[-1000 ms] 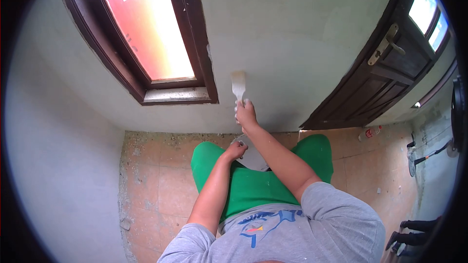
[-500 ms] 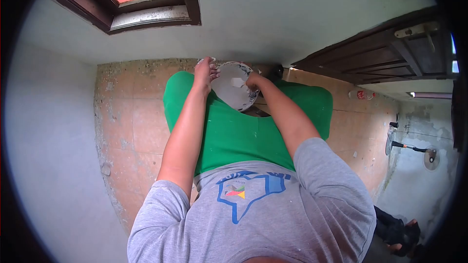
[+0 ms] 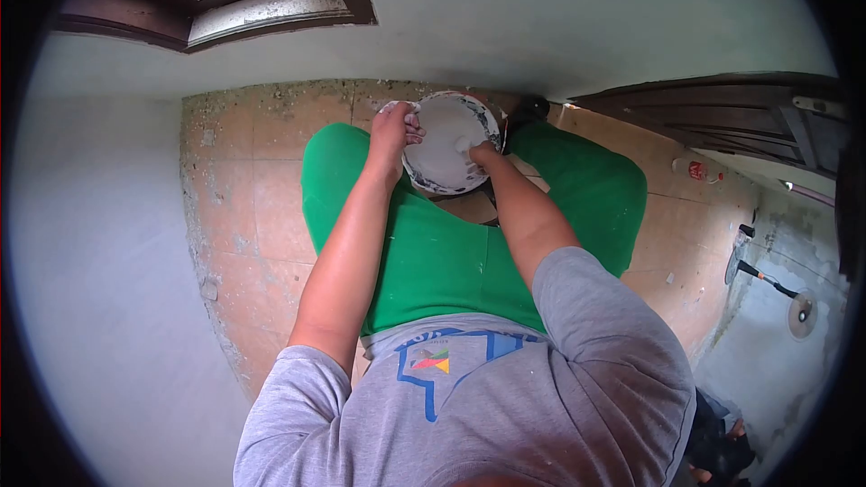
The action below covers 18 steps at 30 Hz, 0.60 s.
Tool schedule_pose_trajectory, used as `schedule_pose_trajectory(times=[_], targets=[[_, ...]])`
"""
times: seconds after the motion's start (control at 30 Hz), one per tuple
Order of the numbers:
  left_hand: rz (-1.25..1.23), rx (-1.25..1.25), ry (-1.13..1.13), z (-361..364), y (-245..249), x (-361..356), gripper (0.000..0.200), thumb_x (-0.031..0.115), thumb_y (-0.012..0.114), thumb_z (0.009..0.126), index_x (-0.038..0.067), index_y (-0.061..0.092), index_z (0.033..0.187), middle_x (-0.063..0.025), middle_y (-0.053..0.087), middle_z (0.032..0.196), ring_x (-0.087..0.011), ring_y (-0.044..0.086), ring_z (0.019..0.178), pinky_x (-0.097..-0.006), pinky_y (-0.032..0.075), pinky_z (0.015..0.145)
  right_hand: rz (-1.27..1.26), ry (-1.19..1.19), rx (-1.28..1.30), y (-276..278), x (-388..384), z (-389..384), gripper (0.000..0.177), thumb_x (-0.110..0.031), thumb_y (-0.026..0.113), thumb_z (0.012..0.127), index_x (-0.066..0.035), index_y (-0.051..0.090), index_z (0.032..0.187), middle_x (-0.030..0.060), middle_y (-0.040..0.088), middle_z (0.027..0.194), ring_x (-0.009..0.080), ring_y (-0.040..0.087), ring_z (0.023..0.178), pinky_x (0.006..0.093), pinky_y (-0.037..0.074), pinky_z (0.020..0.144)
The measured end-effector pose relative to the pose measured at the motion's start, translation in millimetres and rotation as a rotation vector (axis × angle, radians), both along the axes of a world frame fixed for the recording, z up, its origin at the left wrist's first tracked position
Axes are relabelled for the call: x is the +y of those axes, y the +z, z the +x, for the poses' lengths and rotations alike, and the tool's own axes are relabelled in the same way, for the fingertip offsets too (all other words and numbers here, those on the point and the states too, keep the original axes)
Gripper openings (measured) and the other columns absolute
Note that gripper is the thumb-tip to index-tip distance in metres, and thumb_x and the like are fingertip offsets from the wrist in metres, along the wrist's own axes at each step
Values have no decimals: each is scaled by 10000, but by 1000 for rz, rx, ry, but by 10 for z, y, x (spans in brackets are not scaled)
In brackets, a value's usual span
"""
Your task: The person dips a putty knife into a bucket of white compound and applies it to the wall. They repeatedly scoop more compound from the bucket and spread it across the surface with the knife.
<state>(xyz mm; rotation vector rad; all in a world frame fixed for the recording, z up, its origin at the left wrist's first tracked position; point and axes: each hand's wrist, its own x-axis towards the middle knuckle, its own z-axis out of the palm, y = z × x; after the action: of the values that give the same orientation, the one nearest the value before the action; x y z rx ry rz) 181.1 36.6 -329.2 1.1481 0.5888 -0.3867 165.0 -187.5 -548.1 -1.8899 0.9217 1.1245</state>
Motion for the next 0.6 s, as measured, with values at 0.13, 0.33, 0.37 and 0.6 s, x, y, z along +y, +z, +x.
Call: schedule_pose_trajectory(times=[0.13,0.33,0.37,0.6], targets=[[-21,15,14,17,-6,-6,146,191,539,924,54,586,903,-39,572,725,-170,622,642,-293,494,601,-33,-43,-1,-71,1,-100,573,-216,738,799,48,554,1273,209,671,1052,261,670,775,404,511,542],[25,46,-39,17,-64,15,199,218,486,961,50,587,996,-31,585,787,-174,627,710,-301,497,662,-57,23,48,-221,43,-125,315,-166,650,900,50,627,1128,159,740,934,268,729,671,377,509,458],[25,50,-38,21,-71,18,200,219,486,962,50,587,996,-30,585,788,-175,627,710,-302,497,665,-54,23,53,-206,52,-111,315,-166,650,900,50,627,1128,159,740,934,268,729,671,377,509,458],[37,45,-36,51,-108,20,191,227,489,965,62,584,982,-29,580,786,-174,627,699,-301,494,648,-73,43,53,-152,85,-34,381,-148,659,835,63,626,1151,195,711,1016,307,717,819,427,559,622]])
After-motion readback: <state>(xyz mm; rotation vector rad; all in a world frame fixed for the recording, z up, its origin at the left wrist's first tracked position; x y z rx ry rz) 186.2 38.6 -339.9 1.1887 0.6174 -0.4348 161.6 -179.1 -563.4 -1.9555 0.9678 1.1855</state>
